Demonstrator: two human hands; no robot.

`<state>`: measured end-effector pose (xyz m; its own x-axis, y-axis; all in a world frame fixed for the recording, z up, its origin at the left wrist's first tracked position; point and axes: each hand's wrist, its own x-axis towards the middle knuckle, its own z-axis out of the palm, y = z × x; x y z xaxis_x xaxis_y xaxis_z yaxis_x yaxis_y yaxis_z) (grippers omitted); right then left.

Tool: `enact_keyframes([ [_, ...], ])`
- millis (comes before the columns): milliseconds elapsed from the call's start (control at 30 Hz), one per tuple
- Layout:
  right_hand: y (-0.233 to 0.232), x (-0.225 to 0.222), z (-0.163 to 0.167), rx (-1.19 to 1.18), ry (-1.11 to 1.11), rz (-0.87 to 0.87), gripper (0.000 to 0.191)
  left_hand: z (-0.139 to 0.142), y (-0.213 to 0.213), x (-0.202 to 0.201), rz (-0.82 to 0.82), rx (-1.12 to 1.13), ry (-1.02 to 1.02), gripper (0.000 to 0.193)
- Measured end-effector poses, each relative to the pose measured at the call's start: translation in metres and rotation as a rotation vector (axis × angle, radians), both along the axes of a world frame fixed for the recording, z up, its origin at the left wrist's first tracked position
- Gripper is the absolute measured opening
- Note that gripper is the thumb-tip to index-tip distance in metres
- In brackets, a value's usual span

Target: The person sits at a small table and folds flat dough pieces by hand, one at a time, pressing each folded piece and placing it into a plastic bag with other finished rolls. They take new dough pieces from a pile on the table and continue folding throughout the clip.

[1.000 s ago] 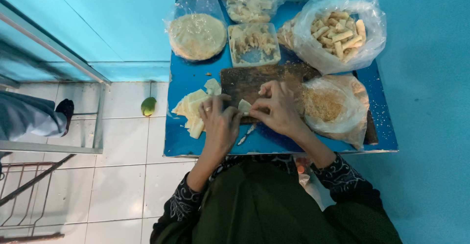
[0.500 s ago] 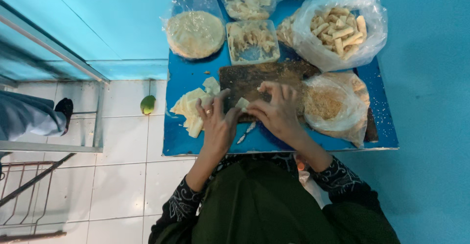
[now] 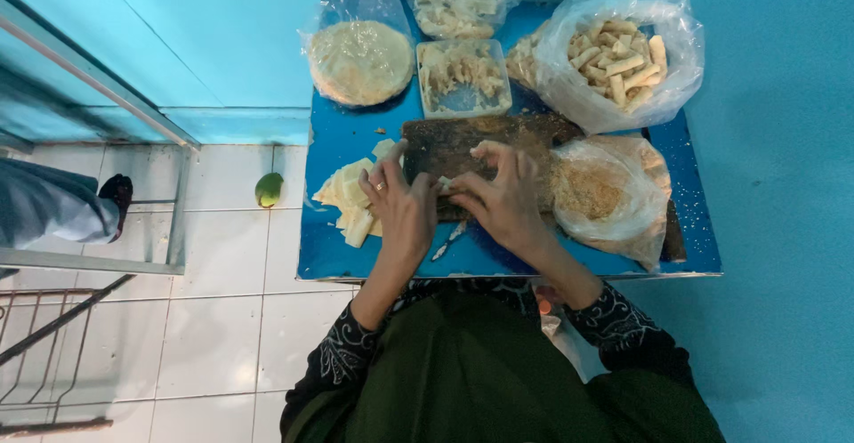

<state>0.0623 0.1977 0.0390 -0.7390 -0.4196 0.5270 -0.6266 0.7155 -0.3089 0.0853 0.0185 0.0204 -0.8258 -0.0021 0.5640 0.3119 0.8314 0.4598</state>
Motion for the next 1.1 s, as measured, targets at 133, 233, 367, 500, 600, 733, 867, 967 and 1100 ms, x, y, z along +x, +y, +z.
enact_keyframes([
  [133, 0.003, -0.004, 0.000, 0.031, 0.015, -0.030, 0.011, -0.011, 0.001, 0.005, -0.035, -0.068, 0.022, 0.009],
  [233, -0.001, -0.014, 0.003, 0.116, -0.043, -0.070, 0.014, -0.017, 0.003, 0.000, -0.005, -0.202, 0.048, 0.012],
  [367, -0.009, -0.022, 0.009, 0.158, 0.055, -0.087, 0.013, -0.015, 0.008, -0.012, 0.083, -0.371, 0.025, 0.011],
  [500, -0.010, -0.020, 0.014, 0.071, 0.014, -0.032, 0.012, -0.004, 0.004, -0.017, 0.089, -0.259, -0.016, 0.016],
  [600, -0.011, -0.011, 0.012, 0.087, 0.082, -0.006, 0.010, 0.003, -0.006, -0.011, 0.093, -0.170, -0.086, 0.015],
  [733, -0.006, -0.007, 0.013, 0.110, 0.103, 0.064, 0.010, 0.005, -0.029, 0.000, 0.124, 0.000, -0.020, 0.019],
  [867, 0.013, -0.013, 0.027, 0.184, 0.033, 0.199, 0.011, 0.000, -0.067, 0.013, 0.231, 0.108, -0.040, 0.020],
  [967, 0.048, -0.021, 0.047, -0.029, -0.247, 0.196, 0.013, -0.004, -0.098, 0.025, 0.285, 0.134, -0.059, 0.017],
  [1100, 0.112, -0.041, 0.069, -0.161, -0.163, -0.253, 0.015, -0.003, -0.118, 0.032, 0.239, 0.057, -0.146, 0.025],
])
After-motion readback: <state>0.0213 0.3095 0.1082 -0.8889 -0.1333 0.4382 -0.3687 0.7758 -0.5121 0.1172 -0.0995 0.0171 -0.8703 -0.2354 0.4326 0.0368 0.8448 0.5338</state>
